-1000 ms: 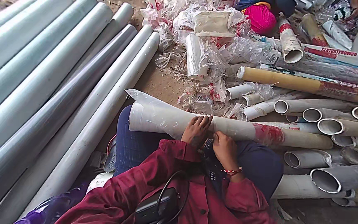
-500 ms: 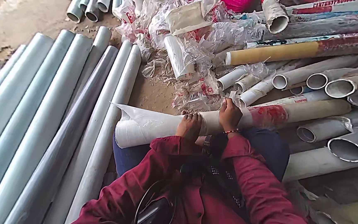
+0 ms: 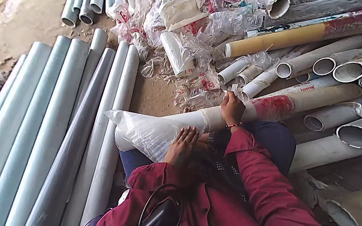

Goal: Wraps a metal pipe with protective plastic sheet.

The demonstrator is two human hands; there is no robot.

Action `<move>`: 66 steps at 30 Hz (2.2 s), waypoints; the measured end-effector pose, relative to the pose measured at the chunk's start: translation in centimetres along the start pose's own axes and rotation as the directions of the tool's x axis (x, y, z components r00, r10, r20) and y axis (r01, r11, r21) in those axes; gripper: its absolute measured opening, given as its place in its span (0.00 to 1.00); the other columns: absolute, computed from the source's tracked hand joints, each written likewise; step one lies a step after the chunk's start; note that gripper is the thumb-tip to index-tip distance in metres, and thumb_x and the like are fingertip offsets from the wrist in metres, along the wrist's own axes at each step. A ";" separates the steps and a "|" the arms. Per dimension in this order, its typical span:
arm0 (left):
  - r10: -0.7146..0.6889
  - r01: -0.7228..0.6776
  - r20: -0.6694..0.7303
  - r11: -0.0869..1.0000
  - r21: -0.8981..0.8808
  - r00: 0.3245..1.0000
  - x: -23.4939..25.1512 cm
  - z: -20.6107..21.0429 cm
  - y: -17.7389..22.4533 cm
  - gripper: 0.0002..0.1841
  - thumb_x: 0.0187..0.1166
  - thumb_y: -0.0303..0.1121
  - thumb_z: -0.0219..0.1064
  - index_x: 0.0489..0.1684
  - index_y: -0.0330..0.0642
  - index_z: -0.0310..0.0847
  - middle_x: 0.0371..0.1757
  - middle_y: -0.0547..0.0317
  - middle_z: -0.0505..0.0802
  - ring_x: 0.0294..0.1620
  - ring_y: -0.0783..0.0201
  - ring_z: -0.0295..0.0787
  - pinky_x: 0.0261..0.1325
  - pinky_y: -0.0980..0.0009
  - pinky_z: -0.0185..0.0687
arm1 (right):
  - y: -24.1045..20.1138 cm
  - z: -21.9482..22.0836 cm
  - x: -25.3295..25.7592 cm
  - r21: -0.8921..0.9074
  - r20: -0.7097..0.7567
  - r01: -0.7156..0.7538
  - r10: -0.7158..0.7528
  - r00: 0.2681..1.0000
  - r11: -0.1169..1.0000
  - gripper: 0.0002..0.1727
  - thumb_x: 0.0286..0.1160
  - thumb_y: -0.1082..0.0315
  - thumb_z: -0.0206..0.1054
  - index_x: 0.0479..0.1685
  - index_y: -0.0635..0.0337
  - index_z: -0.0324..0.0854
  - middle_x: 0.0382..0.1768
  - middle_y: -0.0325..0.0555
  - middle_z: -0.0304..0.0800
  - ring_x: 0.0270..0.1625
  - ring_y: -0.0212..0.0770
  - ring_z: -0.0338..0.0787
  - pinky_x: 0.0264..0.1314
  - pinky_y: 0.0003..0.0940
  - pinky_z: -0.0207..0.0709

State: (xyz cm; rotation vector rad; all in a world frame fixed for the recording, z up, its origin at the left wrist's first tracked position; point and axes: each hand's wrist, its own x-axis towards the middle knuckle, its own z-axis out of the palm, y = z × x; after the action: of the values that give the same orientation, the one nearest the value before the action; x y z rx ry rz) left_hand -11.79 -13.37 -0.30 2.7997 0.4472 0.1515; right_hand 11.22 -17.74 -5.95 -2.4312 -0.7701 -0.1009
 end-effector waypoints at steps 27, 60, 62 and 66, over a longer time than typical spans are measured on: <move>0.065 -0.083 0.196 0.993 0.088 0.978 8.8 -2.4 -5.9 0.19 0.74 0.21 0.65 0.62 0.45 0.90 0.52 0.45 0.94 0.56 0.44 0.90 0.67 0.48 0.74 | -2.6 -0.6 -4.9 0.059 -0.078 0.153 -0.148 0.986 0.986 0.16 0.87 0.72 0.55 0.52 0.74 0.88 0.29 0.62 0.93 0.31 0.61 0.94 0.34 0.57 0.82; -0.260 0.056 -0.748 0.956 -0.287 0.611 -8.6 1.4 -17.1 0.46 0.83 0.64 0.58 0.87 0.30 0.54 0.86 0.41 0.69 0.87 0.64 0.66 0.88 0.66 0.61 | -1.7 -3.8 -8.9 -0.092 -0.089 0.240 -0.248 0.965 0.966 0.17 0.85 0.69 0.56 0.46 0.70 0.91 0.27 0.62 0.93 0.29 0.62 0.93 0.30 0.56 0.78; -0.464 0.091 -0.640 0.845 -0.526 0.612 -8.1 1.6 -18.1 0.49 0.78 0.63 0.62 0.79 0.19 0.61 0.77 0.31 0.78 0.75 0.67 0.79 0.76 0.73 0.74 | -1.2 -2.7 -6.6 -0.158 -0.229 0.292 -0.323 0.918 0.943 0.17 0.86 0.70 0.56 0.46 0.69 0.91 0.34 0.63 0.94 0.34 0.62 0.93 0.37 0.55 0.78; -0.549 -0.039 -0.681 0.765 -0.643 0.484 -7.7 3.6 -17.9 0.45 0.74 0.60 0.70 0.71 0.21 0.63 0.75 0.40 0.81 0.73 0.68 0.82 0.73 0.71 0.81 | -0.9 1.6 -5.2 -0.184 -0.221 0.411 -0.445 0.868 0.893 0.14 0.83 0.72 0.59 0.48 0.65 0.93 0.44 0.66 0.93 0.48 0.70 0.91 0.50 0.63 0.76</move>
State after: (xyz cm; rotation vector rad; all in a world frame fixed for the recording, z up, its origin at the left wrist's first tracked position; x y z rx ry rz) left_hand -23.74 -0.60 -9.71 1.7852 0.8710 1.3890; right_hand 6.27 -18.95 -8.04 -2.2570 -1.2002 -0.6489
